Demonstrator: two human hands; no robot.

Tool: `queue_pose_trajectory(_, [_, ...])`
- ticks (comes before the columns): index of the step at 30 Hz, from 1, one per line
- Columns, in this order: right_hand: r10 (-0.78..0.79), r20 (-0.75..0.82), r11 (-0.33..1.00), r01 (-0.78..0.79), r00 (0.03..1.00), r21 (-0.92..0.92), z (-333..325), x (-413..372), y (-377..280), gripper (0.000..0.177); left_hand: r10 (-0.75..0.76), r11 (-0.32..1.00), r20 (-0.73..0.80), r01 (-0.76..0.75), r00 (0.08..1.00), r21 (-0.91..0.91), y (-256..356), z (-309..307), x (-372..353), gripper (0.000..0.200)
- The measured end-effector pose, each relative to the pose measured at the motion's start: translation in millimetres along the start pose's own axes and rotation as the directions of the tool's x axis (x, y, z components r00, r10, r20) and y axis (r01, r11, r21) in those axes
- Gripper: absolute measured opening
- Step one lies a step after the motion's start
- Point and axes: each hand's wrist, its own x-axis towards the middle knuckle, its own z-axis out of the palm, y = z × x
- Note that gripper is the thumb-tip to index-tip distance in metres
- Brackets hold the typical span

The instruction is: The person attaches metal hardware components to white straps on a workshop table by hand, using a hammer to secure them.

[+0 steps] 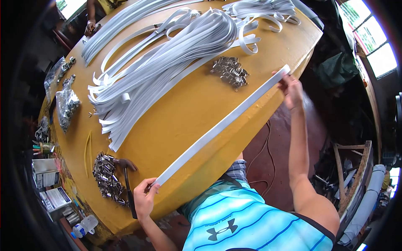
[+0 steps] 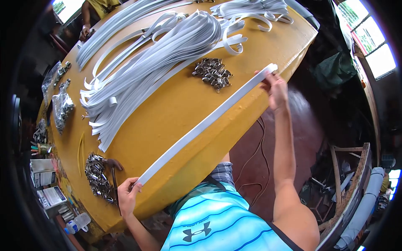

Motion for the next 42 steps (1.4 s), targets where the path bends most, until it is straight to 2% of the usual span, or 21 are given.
queue_pose_trajectory(2, [-0.079, -0.043, 0.992, 0.074, 0.996, -0.102, -12.5, 21.0, -22.0, 0.020, -0.017, 0.998, 0.023, 0.019, 1.000, -0.066, 4.7, 11.2, 6.2, 0.015])
queue_pose_trajectory(4, [-0.127, -0.042, 0.986, 0.121, 0.991, -0.115, -22.1, 45.1, -43.5, 0.019, -0.010, 0.998, 0.033, 0.013, 0.999, -0.065, 14.5, 25.8, 17.3, 0.015])
queue_pose_trajectory(6, [-0.157, -0.006, 0.976, 0.154, 0.988, -0.152, -38.1, 82.6, -63.8, 0.017, 0.058, 0.989, 0.105, -0.043, 0.993, -0.140, 29.7, 42.4, 33.4, 0.015])
queue_pose_trajectory(8, [-0.155, 0.019, 0.982, 0.157, 0.988, -0.110, -63.4, 139.1, -78.7, 0.024, 0.135, 0.989, 0.156, -0.123, 0.979, -0.087, 53.1, 58.2, 57.2, 0.016])
queue_pose_trajectory(9, [-0.122, 0.082, 0.987, 0.129, 0.989, -0.091, -83.0, 177.6, -86.0, 0.016, 0.184, 0.978, 0.159, -0.164, 0.970, -0.131, 66.5, 69.2, 71.4, 0.017])
queue_pose_trajectory(10, [-0.127, 0.050, 0.986, 0.131, 0.991, -0.104, -104.1, 226.8, -83.1, 0.029, 0.234, 0.963, 0.158, -0.206, 0.959, -0.176, 80.4, 81.7, 87.3, 0.018])
queue_pose_trajectory(12, [-0.009, -0.108, 0.983, -0.011, 0.994, -0.181, -109.2, 257.2, -81.6, 0.051, 0.339, 0.923, 0.128, -0.303, 0.932, -0.236, 101.3, 106.9, 122.9, 0.022])
queue_pose_trajectory(14, [-0.021, -0.274, 0.885, -0.110, 0.961, -0.453, -121.7, 271.4, -59.1, 0.064, 0.349, 0.928, 0.138, -0.322, 0.927, -0.186, 104.3, 127.8, 164.7, 0.027])
queue_pose_trajectory(15, [-0.043, -0.295, 0.881, -0.103, 0.955, -0.463, -145.5, 301.0, -32.6, 0.068, 0.353, 0.926, 0.123, -0.328, 0.928, -0.187, 98.5, 136.1, 179.8, 0.027])
queue_pose_trajectory(16, [-0.117, -0.194, 0.877, 0.010, 0.974, -0.481, -117.3, 255.9, -26.9, 0.050, 0.353, 0.933, 0.066, -0.346, 0.933, -0.105, 90.8, 143.5, 193.9, 0.029])
queue_pose_trajectory(17, [-0.130, -0.111, 0.884, 0.065, 0.985, -0.463, -101.4, 226.0, -15.7, 0.044, 0.351, 0.936, 0.005, -0.351, 0.936, -0.021, 86.9, 145.9, 200.4, 0.031])
queue_pose_trajectory(18, [-0.168, -0.119, 0.863, 0.088, 0.979, -0.497, -71.0, 185.6, -9.1, 0.040, 0.344, 0.939, -0.011, -0.344, 0.939, -0.021, 85.9, 143.9, 197.5, 0.031])
queue_pose_trajectory(20, [-0.132, -0.001, 0.849, 0.113, 0.991, -0.517, -63.3, 144.8, 18.5, 0.040, 0.341, 0.936, -0.068, -0.346, 0.938, -0.072, 81.1, 136.2, 184.1, 0.032])
queue_pose_trajectory(23, [-0.103, 0.083, 0.859, 0.131, 0.991, -0.495, -55.0, 89.4, 49.5, 0.038, 0.330, 0.943, -0.106, -0.333, 0.938, -0.015, 65.1, 111.7, 163.2, 0.031])
queue_pose_trajectory(28, [-0.165, 0.103, 0.842, 0.194, 0.981, -0.504, -31.5, 22.2, 64.6, 0.032, 0.286, 0.958, -0.155, -0.284, 0.946, 0.035, 37.7, 49.7, 128.4, 0.024])
queue_pose_trajectory(30, [-0.219, 0.151, 0.816, 0.265, 0.964, -0.513, -30.3, 9.4, 70.0, 0.029, 0.292, 0.956, -0.263, -0.270, 0.920, 0.115, 34.1, 14.9, 113.1, 0.021])
queue_pose_trajectory(32, [-0.214, 0.116, 0.808, 0.242, 0.970, -0.537, -15.2, -6.8, 71.0, 0.028, 0.383, 0.913, -0.433, -0.263, 0.816, 0.313, 20.4, -19.1, 108.0, 0.018])
queue_pose_trajectory(34, [-0.211, 0.076, 0.797, 0.217, 0.975, -0.563, 5.4, -24.8, 73.8, 0.027, 0.412, 0.863, -0.547, -0.120, 0.729, 0.491, 16.3, -48.4, 108.2, 0.020])
queue_pose_trajectory(36, [-0.151, 0.061, 0.872, 0.162, 0.987, -0.463, 28.8, -37.6, 82.5, 0.028, 0.557, 0.649, -0.482, 0.008, 0.677, 0.761, 3.1, -64.7, 113.3, 0.025])
queue_pose_trajectory(37, [-0.154, 0.098, 0.900, 0.181, 0.983, -0.396, 53.0, -51.9, 77.5, 0.029, 0.460, 0.640, -0.463, 0.079, 0.758, 0.764, 4.1, -67.5, 114.3, 0.032])
queue_pose_trajectory(42, [-0.075, 0.404, 0.982, 0.138, 0.912, -0.130, 166.3, -120.8, 63.4, 0.029, 0.456, 0.609, -0.414, 0.064, 0.788, 0.791, -4.5, -62.6, 126.5, 0.023])
